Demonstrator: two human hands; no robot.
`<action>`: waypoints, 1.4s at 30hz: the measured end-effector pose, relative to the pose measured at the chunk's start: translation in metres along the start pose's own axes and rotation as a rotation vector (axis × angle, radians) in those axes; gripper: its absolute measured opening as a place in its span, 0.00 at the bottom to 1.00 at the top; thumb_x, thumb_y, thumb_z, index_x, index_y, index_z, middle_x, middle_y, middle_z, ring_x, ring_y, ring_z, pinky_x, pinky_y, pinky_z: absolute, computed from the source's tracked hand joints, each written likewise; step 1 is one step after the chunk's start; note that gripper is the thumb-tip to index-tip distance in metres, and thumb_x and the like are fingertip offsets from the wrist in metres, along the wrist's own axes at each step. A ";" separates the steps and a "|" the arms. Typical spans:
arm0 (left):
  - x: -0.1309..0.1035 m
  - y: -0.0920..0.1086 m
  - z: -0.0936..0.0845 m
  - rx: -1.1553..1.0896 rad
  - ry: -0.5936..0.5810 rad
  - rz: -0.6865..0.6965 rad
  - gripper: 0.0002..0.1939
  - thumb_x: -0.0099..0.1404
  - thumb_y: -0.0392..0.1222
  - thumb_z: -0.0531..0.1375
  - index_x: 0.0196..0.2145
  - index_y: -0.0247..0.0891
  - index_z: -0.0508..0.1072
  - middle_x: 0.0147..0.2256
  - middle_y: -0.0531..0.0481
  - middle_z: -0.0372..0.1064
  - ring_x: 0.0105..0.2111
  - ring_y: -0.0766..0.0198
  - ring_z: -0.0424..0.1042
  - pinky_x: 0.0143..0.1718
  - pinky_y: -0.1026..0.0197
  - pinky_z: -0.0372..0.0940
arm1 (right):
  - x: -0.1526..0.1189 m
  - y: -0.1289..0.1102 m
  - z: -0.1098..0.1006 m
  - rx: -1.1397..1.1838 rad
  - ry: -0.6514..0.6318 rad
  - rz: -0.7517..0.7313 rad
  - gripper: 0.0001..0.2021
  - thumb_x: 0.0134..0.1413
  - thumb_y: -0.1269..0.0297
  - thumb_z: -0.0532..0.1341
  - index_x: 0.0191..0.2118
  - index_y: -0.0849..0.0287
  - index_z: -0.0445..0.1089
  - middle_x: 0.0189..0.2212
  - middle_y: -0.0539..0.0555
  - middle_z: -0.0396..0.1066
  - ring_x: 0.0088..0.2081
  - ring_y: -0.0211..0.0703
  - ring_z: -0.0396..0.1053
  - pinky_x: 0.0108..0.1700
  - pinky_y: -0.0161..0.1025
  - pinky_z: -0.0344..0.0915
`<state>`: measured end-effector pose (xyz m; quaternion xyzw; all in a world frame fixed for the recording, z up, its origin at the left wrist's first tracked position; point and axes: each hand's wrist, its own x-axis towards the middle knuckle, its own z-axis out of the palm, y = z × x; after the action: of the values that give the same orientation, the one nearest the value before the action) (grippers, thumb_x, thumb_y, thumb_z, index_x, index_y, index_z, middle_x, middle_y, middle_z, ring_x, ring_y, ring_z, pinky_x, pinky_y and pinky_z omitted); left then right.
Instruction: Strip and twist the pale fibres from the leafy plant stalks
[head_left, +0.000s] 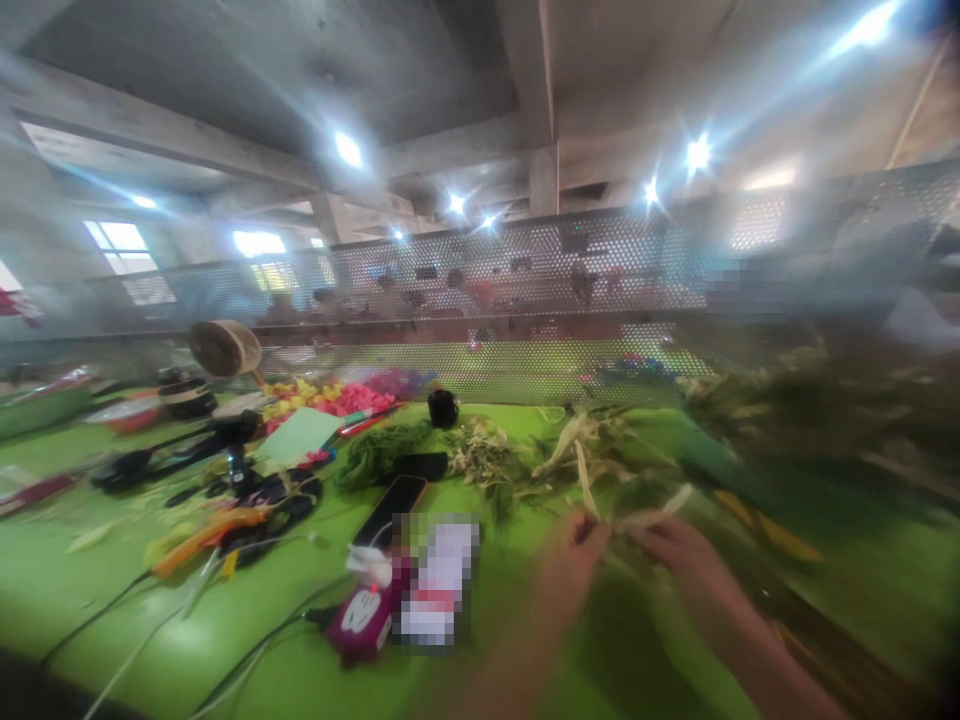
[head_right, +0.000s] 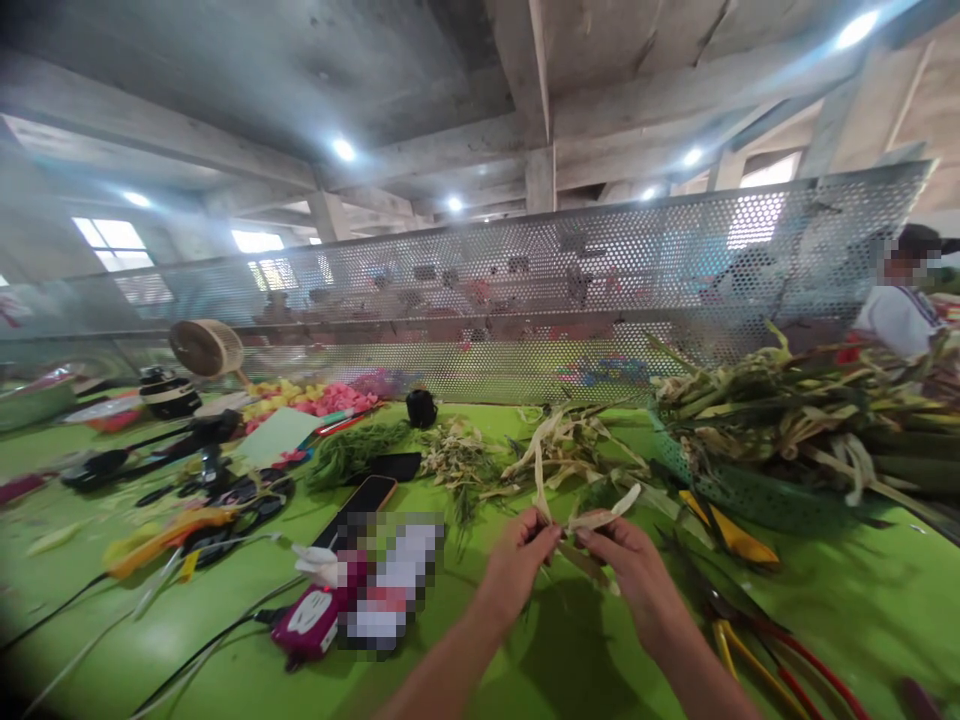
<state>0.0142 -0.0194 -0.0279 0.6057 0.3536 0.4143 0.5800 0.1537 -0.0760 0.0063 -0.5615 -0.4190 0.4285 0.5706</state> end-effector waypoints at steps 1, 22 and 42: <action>0.000 -0.001 0.000 0.020 0.005 0.014 0.10 0.60 0.45 0.57 0.33 0.34 0.70 0.26 0.54 0.61 0.27 0.69 0.57 0.29 0.65 0.53 | 0.000 0.001 0.001 0.021 -0.006 0.004 0.14 0.37 0.53 0.67 0.29 0.58 0.77 0.32 0.56 0.79 0.36 0.51 0.73 0.40 0.43 0.66; -0.011 0.001 0.005 0.420 0.039 0.121 0.11 0.62 0.45 0.55 0.30 0.37 0.72 0.24 0.54 0.63 0.26 0.67 0.58 0.27 0.64 0.49 | 0.011 0.001 -0.020 -0.164 0.278 -0.169 0.14 0.40 0.51 0.65 0.29 0.57 0.75 0.27 0.53 0.75 0.30 0.45 0.69 0.32 0.38 0.64; -0.007 -0.007 0.003 0.497 -0.327 -0.014 0.13 0.58 0.39 0.54 0.38 0.38 0.75 0.35 0.48 0.73 0.35 0.60 0.67 0.39 0.59 0.63 | -0.002 -0.012 -0.002 -0.336 0.233 -0.234 0.10 0.37 0.56 0.64 0.23 0.57 0.75 0.24 0.52 0.76 0.30 0.48 0.71 0.35 0.39 0.66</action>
<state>0.0145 -0.0263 -0.0351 0.7854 0.3503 0.2080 0.4660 0.1555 -0.0781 0.0182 -0.6417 -0.4782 0.2159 0.5594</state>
